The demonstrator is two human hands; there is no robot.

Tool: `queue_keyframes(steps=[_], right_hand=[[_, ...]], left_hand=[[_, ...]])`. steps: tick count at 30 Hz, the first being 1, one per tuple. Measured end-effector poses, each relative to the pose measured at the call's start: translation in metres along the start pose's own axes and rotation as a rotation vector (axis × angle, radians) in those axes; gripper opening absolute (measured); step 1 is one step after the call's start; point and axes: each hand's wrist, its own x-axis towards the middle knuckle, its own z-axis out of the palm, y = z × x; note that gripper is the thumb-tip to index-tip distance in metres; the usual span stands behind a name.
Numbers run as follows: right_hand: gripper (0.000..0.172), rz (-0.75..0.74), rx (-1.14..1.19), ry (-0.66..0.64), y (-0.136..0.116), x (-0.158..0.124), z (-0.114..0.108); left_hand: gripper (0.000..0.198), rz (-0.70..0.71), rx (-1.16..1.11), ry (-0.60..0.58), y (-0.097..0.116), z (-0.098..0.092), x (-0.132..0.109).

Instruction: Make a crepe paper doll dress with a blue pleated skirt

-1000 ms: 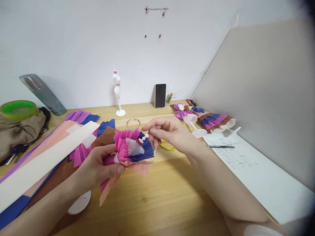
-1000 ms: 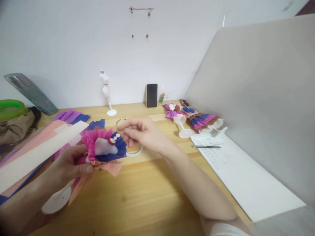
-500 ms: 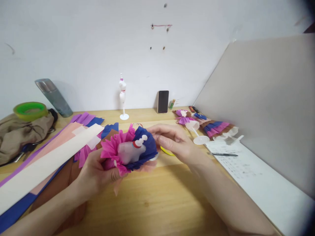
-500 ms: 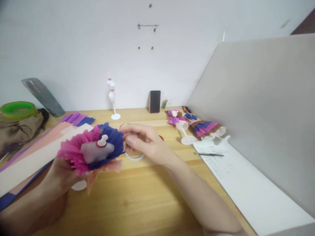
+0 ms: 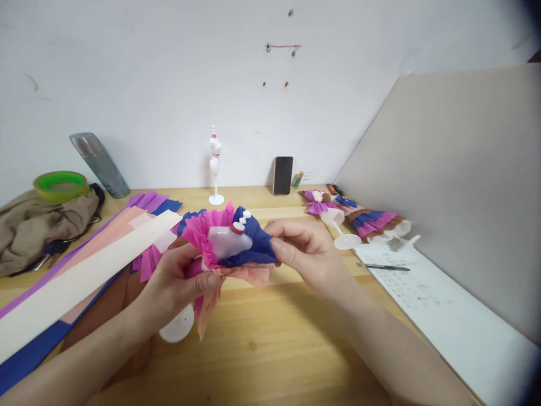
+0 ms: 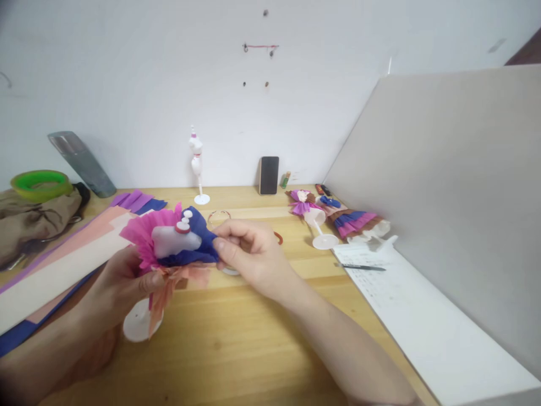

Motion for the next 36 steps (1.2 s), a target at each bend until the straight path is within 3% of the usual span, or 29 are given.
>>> queue_keyframes(steps=[6,13,18,21,26,31,36], right_hand=[[0.040,0.031,0.110,-0.085,0.006,0.001,-0.005],[0.036,0.097,-0.014,0.004,0.000,0.001,0.004],[0.042,0.008,0.088,-0.048,0.009,0.002,-0.004],[0.040,-0.009,0.136,-0.033,0.013,0.004,-0.008],[0.035,0.137,0.055,-0.041,0.012,0.008,0.002],[0.022,0.114,-0.036,-0.086,0.020,0.009,0.014],[0.013,-0.004,-0.248,-0.019,0.026,0.005,0.024]], left_hand=[[0.031,-0.012,-0.103,-0.006,-0.009,-0.002,0.002],[0.035,-0.039,-0.139,-0.046,-0.012,0.002,0.001],[0.034,-0.097,-0.236,-0.034,-0.010,0.001,0.003],[0.035,-0.193,-0.429,-0.150,-0.012,-0.002,0.007],[0.031,-0.276,-0.719,-0.296,-0.019,-0.003,0.012],[0.036,-0.383,-0.772,-0.344,-0.029,0.002,0.014],[0.040,-0.420,-0.792,-0.363,-0.039,0.001,0.016]])
